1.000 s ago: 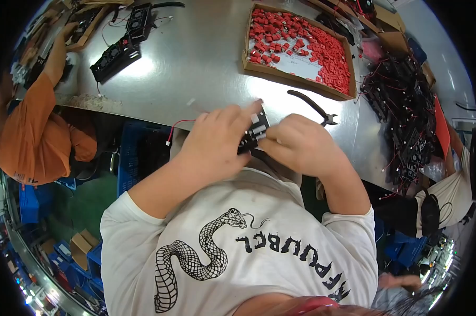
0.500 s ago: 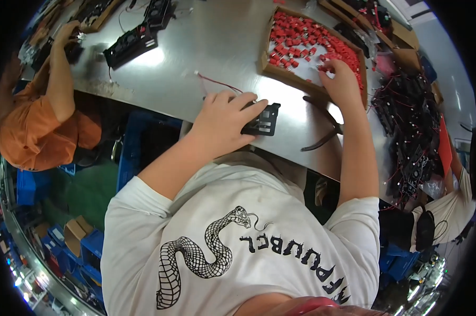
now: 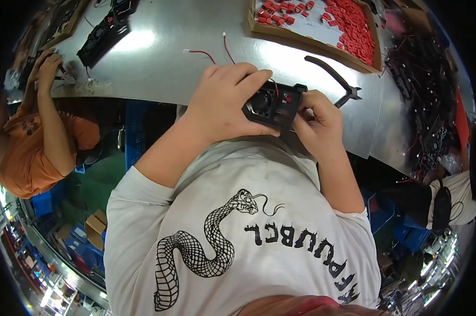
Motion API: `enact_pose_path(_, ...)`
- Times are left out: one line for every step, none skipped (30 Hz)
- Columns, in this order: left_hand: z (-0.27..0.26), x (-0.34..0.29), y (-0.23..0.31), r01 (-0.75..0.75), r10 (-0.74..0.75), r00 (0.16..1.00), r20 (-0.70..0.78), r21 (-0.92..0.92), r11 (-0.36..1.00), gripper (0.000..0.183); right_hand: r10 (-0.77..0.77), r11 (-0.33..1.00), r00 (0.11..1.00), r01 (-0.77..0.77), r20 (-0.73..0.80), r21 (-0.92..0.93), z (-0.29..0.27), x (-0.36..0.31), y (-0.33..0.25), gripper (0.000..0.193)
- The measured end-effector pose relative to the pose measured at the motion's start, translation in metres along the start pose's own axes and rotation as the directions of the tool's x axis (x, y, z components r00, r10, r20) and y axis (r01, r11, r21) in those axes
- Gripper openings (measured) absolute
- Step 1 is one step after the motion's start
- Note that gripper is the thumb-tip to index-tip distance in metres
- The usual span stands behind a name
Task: Assembling electronic component housings by inserting wires and using a crimping tool.
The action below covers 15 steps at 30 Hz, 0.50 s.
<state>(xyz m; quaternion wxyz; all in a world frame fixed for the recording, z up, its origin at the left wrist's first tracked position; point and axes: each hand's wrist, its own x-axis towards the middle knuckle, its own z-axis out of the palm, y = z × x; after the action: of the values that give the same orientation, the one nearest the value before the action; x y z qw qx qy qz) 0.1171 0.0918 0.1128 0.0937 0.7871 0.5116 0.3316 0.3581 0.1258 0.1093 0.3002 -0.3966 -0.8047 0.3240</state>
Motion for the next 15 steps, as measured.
enact_pose_path(0.001, 0.0, 0.0, 0.0, 0.0, 1.0, 0.001, 0.0, 1.0, 0.092, -0.034, 0.998, 0.999, 0.035, -0.02, 0.052, 0.001, 0.0, 0.004, 0.018)
enact_pose_path(0.001, -0.001, 0.0, -0.011, 0.011, 1.0, -0.014, -0.016, 1.0, 0.093, -0.068, 0.992, 0.997, 0.072, -0.041, 0.103, 0.002, -0.001, 0.006, 0.018)
enact_pose_path(0.001, -0.001, 0.0, -0.021, 0.02, 0.999, -0.031, -0.03, 0.999, 0.095, -0.07, 0.992, 0.997, 0.073, -0.039, 0.103, 0.002, -0.002, 0.008, 0.018)
enact_pose_path(0.001, -0.002, 0.001, -0.018, 0.017, 0.999, -0.033, -0.029, 0.999, 0.095, -0.131, 0.983, 0.989, 0.138, -0.066, 0.12, 0.002, -0.004, 0.01, 0.018)
enact_pose_path(0.001, -0.002, 0.002, -0.008, 0.008, 1.0, -0.013, -0.047, 0.999, 0.095, -0.191, 0.97, 0.977, 0.202, -0.093, 0.136, 0.003, -0.006, 0.012, 0.018)
enact_pose_path(0.0, -0.002, 0.003, 0.002, -0.002, 1.0, 0.006, -0.065, 0.998, 0.096, -0.193, 0.969, 0.977, 0.204, -0.089, 0.138, 0.003, -0.009, 0.012, 0.018)
enact_pose_path(-0.002, -0.002, 0.005, 0.006, -0.006, 1.0, 0.007, -0.064, 0.998, 0.096, -0.138, 0.961, 0.984, 0.161, -0.115, 0.226, 0.005, -0.013, 0.011, 0.019)
enact_pose_path(-0.003, -0.002, 0.008, -0.007, 0.009, 1.0, 0.028, -0.085, 0.996, 0.097, -0.08, 0.942, 0.988, 0.119, -0.136, 0.312, 0.007, -0.015, 0.011, 0.019)
enact_pose_path(-0.004, -0.001, 0.01, -0.02, 0.025, 0.998, 0.049, -0.108, 0.994, 0.097, -0.078, 0.942, 0.988, 0.117, -0.134, 0.315, 0.008, -0.016, 0.012, 0.019)
enact_pose_path(-0.006, -0.001, 0.01, -0.018, 0.024, 0.998, 0.051, -0.108, 0.994, 0.097, -0.025, 0.919, 0.991, 0.074, -0.131, 0.388, 0.008, -0.016, 0.014, 0.022)
enact_pose_path(-0.007, -0.001, 0.01, -0.025, 0.03, 0.998, 0.052, -0.095, 0.995, 0.097, 0.029, 0.888, 0.992, 0.032, -0.125, 0.458, 0.008, -0.017, 0.015, 0.026)
enact_pose_path(-0.008, -0.002, 0.009, -0.033, 0.037, 0.998, 0.053, -0.082, 0.996, 0.097, 0.032, 0.888, 0.992, 0.029, -0.126, 0.459, 0.006, -0.016, 0.012, 0.026)
enact_pose_path(-0.009, -0.002, 0.008, -0.033, 0.038, 0.998, 0.057, -0.085, 0.996, 0.097, 0.061, 0.927, 0.992, -0.017, -0.107, 0.374, 0.004, -0.013, 0.005, 0.029)
enact_pose_path(-0.01, -0.002, 0.006, -0.046, 0.048, 0.998, 0.034, -0.058, 0.997, 0.096, 0.091, 0.957, 0.992, -0.062, -0.09, 0.284, 0.002, -0.011, 0.0, 0.033)
enact_pose_path(-0.01, -0.002, 0.006, -0.058, 0.058, 0.998, 0.011, -0.029, 0.998, 0.095, 0.097, 0.956, 0.991, -0.067, -0.092, 0.284, 0.002, -0.01, -0.002, 0.033)
